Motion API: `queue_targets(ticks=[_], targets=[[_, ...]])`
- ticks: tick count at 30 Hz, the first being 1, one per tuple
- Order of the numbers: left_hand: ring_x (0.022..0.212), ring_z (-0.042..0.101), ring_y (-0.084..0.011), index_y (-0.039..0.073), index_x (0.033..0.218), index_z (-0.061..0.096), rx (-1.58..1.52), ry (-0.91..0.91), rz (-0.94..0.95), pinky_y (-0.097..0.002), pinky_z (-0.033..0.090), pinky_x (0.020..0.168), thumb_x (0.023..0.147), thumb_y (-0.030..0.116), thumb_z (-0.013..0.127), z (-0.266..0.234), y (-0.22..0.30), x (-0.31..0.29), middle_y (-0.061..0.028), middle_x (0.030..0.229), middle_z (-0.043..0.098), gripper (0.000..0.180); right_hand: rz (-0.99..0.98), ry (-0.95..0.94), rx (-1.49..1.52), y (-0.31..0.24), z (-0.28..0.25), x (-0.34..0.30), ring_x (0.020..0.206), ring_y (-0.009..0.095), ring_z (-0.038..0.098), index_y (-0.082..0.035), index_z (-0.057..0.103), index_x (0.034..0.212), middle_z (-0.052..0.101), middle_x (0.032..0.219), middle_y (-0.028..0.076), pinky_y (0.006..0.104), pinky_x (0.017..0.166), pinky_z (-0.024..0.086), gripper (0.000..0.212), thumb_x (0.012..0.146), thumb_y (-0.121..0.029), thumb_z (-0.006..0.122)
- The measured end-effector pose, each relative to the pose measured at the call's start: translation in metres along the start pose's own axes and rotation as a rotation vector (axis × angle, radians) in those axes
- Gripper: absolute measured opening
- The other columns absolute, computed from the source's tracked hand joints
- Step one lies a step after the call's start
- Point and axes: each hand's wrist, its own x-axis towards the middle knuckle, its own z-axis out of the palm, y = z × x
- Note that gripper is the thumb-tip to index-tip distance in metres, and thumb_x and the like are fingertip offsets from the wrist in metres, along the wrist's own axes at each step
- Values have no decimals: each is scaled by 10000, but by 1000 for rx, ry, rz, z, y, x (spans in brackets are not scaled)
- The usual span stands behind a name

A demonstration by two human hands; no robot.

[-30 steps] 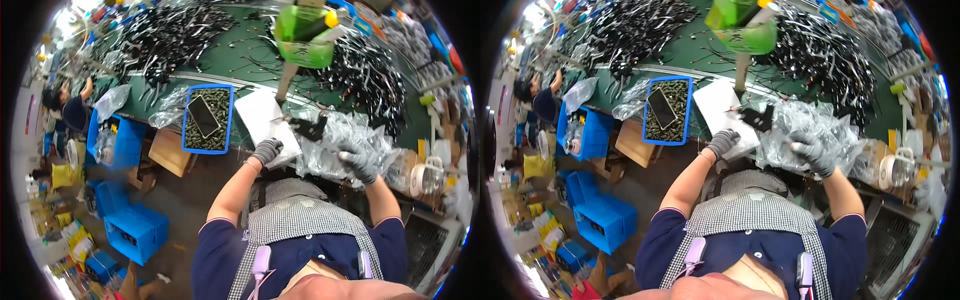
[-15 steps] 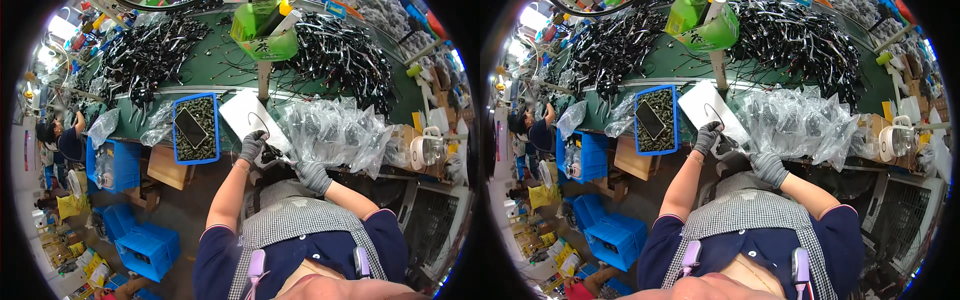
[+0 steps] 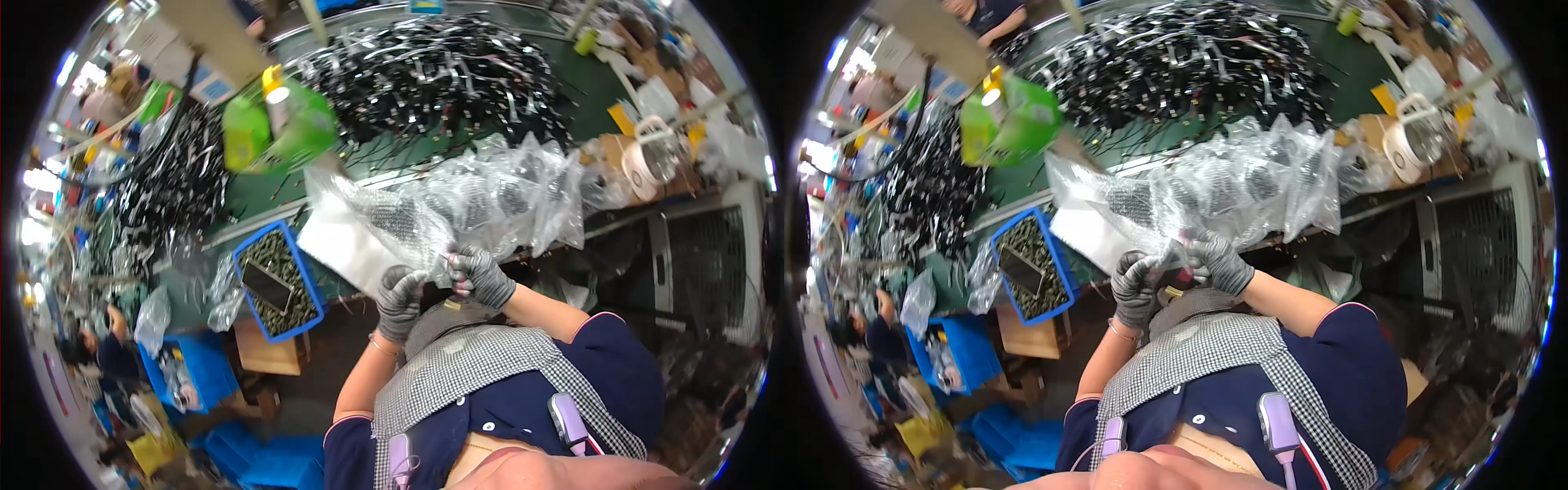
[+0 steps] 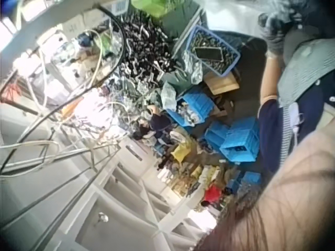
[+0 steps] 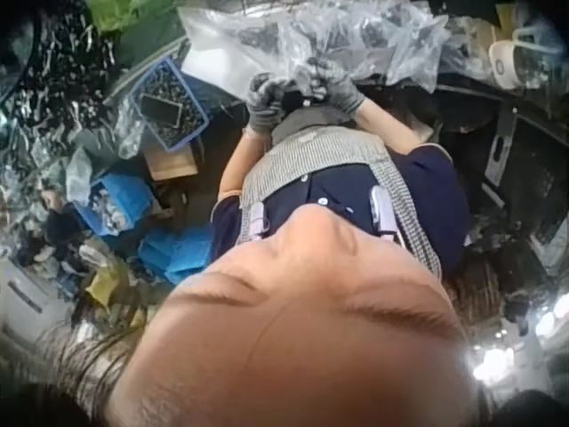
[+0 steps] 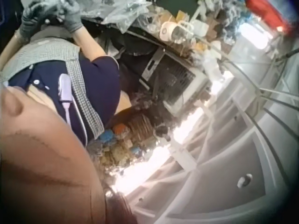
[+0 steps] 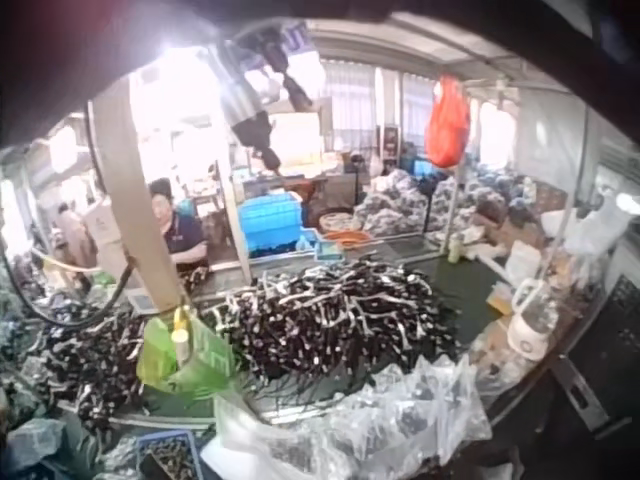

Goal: Packaging small black components into plastic bags on an assembly line.

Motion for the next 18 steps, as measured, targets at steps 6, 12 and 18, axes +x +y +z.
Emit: queue_targets(ticks=[6, 12, 18], targets=[[743, 584, -288, 93, 919, 646, 74, -776, 462, -376, 487, 654, 722, 54, 625, 118, 45, 29, -110, 818, 596, 202, -850, 515, -466, 9, -128, -21, 887, 238, 611, -12, 476, 1209, 630, 971, 156, 302, 759, 494, 489, 804, -238, 630], [825, 586, -349, 115, 1052, 591, 330, -1062, 266, -416, 478, 729, 782, 129, 598, 188, 8, 49, -140, 932, 601, 271, -776, 863, -1590, -32, -274, -14, 912, 305, 589, -41, 484, 1197, 636, 903, 189, 363, 833, 459, 460, 804, -252, 594], [802, 608, -297, 79, 1039, 588, 212, -569, -17, -361, 495, 712, 758, 52, 594, 78, -32, 56, -154, 918, 601, 283, -737, 797, -1714, -190, -175, -2, 858, 298, 593, -22, 616, 900, 625, 908, 146, 345, 803, 456, 192, 765, -144, 555]])
